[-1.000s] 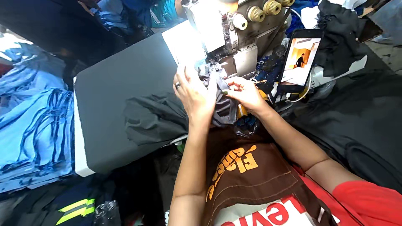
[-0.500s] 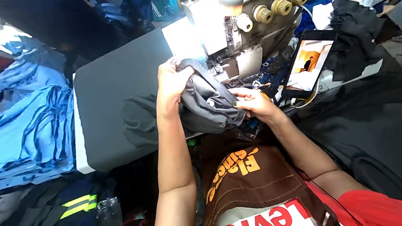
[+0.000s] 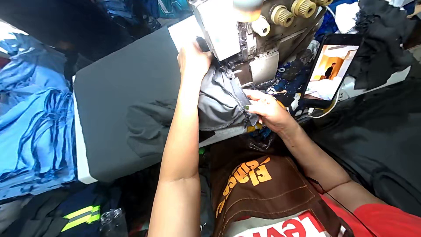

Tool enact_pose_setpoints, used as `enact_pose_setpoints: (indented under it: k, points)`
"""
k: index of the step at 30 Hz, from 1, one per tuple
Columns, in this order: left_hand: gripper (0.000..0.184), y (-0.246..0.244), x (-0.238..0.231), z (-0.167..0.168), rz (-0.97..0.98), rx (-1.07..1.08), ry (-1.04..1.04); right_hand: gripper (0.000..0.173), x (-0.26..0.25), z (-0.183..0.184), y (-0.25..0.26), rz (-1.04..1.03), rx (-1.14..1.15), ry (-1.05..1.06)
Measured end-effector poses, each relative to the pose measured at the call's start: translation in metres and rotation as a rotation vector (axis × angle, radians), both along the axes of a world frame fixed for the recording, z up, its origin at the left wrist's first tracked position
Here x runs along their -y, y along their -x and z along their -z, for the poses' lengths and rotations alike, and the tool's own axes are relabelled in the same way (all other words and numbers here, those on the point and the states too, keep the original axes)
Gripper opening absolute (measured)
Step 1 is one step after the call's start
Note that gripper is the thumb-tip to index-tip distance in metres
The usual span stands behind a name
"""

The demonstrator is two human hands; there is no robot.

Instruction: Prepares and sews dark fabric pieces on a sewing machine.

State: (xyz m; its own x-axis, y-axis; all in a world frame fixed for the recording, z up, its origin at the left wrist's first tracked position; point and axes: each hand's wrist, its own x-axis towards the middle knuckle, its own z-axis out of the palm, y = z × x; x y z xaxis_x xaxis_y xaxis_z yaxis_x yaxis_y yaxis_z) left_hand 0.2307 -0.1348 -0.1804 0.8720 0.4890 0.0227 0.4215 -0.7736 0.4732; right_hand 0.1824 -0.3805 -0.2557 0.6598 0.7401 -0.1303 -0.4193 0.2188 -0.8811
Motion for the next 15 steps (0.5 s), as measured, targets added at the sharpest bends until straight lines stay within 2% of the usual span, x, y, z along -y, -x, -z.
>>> enact_pose_setpoints:
  k: [4, 11, 13, 15]
  points:
    - [0.035, 0.0010, -0.0080, 0.0067, 0.071, 0.060, 0.016, 0.053, -0.0026, 0.0040, 0.0056, -0.014, 0.037, 0.052]
    - [0.035, -0.0038, -0.0006, 0.0040, -0.007, -0.002, -0.036, 0.053, -0.0024, 0.0035, 0.0075, 0.069, 0.104, 0.072]
    - [0.041, -0.0039, 0.0010, 0.0051, -0.032, -0.006, -0.050, 0.050, -0.0027, 0.0024, 0.0083, 0.092, 0.128, 0.097]
    - [0.052, 0.0049, 0.0008, 0.0057, -0.058, 0.084, -0.045, 0.045, -0.0039, 0.0012, 0.0101, 0.108, 0.163, 0.144]
